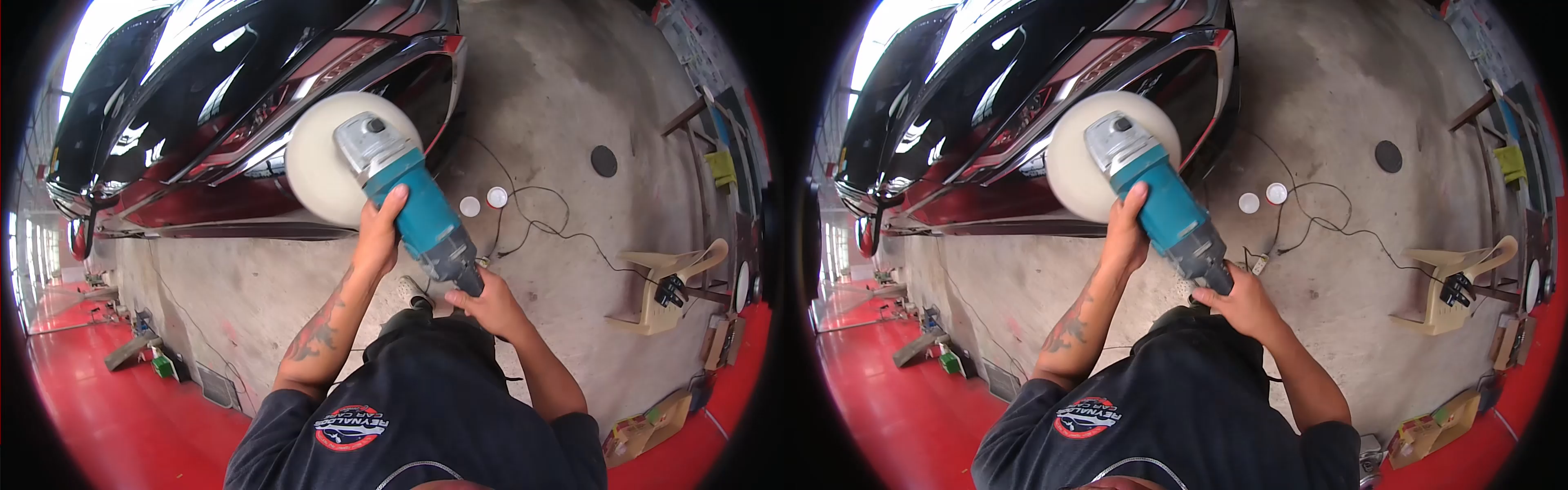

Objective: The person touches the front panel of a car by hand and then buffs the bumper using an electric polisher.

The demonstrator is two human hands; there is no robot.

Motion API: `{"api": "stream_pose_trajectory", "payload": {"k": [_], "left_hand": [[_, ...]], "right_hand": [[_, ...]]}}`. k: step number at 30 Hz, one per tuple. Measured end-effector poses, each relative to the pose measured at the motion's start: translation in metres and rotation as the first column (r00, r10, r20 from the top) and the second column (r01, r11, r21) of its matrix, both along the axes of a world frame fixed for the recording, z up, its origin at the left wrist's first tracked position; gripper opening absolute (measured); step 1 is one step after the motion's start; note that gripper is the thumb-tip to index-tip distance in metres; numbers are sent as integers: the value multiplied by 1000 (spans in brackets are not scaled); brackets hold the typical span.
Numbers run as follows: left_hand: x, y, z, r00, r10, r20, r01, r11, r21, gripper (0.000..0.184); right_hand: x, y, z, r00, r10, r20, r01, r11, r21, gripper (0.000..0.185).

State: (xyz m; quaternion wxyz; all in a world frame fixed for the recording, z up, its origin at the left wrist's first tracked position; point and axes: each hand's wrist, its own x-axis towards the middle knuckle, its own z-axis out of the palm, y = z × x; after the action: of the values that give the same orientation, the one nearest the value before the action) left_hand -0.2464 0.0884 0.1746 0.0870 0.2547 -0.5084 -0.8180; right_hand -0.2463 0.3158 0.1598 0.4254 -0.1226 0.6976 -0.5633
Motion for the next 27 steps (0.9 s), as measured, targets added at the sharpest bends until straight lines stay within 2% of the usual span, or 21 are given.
{"api": "stream_pose_trajectory", "payload": {"k": [3,4,7,9,13,18,22,24,25,27], "left_hand": [[-49,14,-8,997,-69,23,69,997,-30,58],[-65,18,-9,995,-96,39,97,995,-36,58],[-115,27,-24,986,-153,72,158,986,-60,60],[-141,33,-26,976,-187,114,196,977,-79,61],[-143,41,-22,975,-116,188,142,981,-132,63],[-66,17,-34,994,-39,102,54,987,-150,60],[30,-10,-35,988,140,58,-134,986,-101,56],[86,-16,-30,968,238,84,-235,971,-45,61],[118,-20,-32,962,246,115,-234,966,-108,75],[181,-17,-36,932,346,105,-335,936,-110,76]], "right_hand": [[-26,9,-27,996,-67,56,67,998,2,46],[-34,10,-36,992,-118,35,121,989,-91,39],[-64,10,-49,981,-179,71,188,971,-149,25],[-78,10,-51,969,-218,120,237,955,-178,26],[-80,9,-63,966,-195,172,226,956,-186,29],[-39,2,-74,991,-26,129,44,988,-145,37],[10,-18,-69,985,171,18,-167,977,-130,46],[49,-31,-90,974,212,-84,-224,960,-169,53],[68,-32,-87,962,260,-83,-271,944,-188,61],[108,-26,-85,928,325,-180,-362,899,-248,71]]}}
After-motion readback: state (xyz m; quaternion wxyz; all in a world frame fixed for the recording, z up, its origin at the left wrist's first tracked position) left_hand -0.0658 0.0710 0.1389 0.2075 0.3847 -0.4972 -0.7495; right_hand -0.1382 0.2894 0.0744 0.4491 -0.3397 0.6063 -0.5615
